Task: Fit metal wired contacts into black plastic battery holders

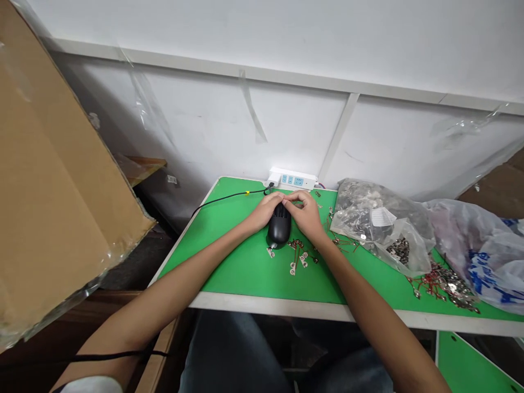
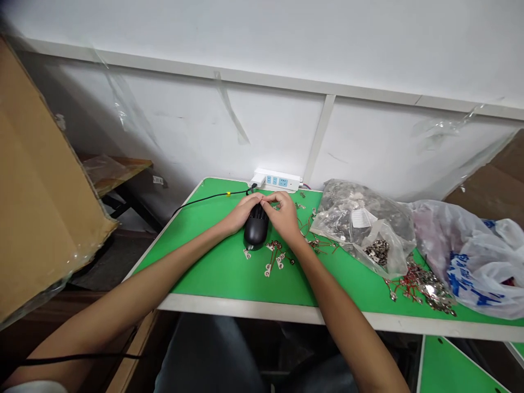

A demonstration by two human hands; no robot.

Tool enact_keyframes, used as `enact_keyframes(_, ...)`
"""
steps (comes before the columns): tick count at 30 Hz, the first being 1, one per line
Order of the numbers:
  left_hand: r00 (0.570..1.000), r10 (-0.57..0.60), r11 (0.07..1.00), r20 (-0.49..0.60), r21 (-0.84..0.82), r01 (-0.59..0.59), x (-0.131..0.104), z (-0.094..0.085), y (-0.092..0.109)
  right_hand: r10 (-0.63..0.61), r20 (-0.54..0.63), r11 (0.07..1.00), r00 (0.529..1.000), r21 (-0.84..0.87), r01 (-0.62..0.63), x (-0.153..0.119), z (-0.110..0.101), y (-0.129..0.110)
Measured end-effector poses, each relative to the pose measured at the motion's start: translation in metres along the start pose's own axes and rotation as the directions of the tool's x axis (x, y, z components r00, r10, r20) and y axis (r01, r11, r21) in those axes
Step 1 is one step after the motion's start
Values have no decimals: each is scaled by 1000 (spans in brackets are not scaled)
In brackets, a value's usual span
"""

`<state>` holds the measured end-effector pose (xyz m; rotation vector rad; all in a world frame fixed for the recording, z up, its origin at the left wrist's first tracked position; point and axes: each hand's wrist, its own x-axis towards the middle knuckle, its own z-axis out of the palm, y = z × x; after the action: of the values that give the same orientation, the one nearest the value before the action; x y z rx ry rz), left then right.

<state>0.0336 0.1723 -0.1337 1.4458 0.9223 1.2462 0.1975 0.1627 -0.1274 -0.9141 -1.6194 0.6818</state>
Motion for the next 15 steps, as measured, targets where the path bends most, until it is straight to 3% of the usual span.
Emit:
enact_keyframes(5,1000,11,1000,0,-16,-11,-1,0,-2,-45,-10,999,999,-10,45,-1,1,-2)
enact_keyframes(15,1000,12,999,-21,-51,-13,-1,2,-1,0,5,1000,1000,10,0,-2,2,0)
